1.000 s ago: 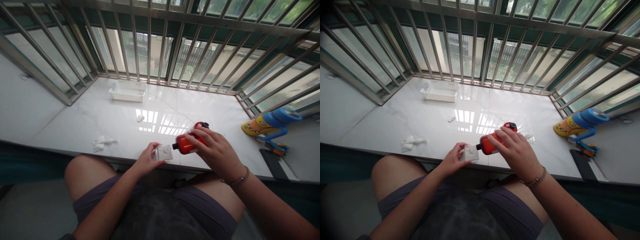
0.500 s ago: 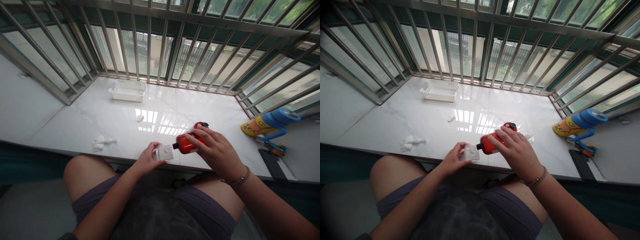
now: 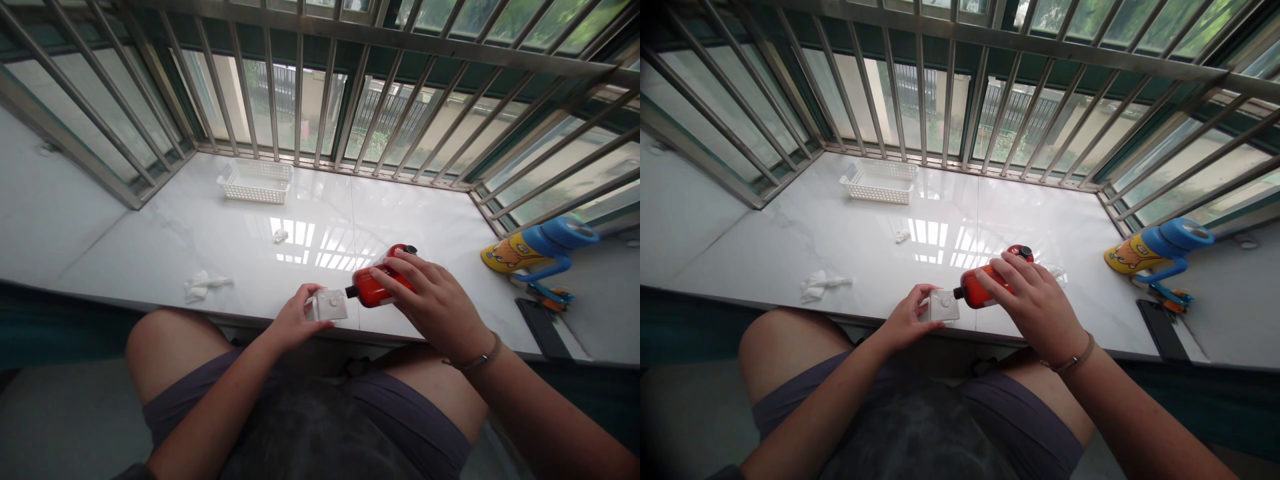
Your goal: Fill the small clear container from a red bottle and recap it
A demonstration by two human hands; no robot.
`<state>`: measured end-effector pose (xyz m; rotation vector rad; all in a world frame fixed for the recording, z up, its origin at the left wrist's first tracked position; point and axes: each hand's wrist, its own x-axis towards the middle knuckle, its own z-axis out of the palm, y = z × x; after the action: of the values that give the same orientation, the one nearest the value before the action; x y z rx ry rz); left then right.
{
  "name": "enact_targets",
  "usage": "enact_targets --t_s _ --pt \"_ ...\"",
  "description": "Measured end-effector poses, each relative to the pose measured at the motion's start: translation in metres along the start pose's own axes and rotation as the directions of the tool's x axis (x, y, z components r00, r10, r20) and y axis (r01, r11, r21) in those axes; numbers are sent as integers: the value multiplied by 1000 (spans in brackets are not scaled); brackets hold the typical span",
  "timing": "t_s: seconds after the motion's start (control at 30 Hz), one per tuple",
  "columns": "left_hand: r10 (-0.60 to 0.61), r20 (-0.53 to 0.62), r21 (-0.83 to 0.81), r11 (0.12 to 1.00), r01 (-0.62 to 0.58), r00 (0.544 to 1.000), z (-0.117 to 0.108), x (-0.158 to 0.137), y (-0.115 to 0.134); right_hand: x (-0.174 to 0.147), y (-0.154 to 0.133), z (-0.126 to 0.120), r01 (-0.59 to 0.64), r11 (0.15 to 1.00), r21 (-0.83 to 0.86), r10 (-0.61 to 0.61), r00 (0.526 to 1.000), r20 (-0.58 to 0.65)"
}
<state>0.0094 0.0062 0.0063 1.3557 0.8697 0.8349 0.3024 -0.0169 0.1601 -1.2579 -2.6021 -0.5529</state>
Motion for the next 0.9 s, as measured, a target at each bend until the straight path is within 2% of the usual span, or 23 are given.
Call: enact_targets --t_s 0.9 --pt "-5 -7 -52 999 5 1000 1 2 -4 3 -1 -4 14 1000 -3 -14 1000 -12"
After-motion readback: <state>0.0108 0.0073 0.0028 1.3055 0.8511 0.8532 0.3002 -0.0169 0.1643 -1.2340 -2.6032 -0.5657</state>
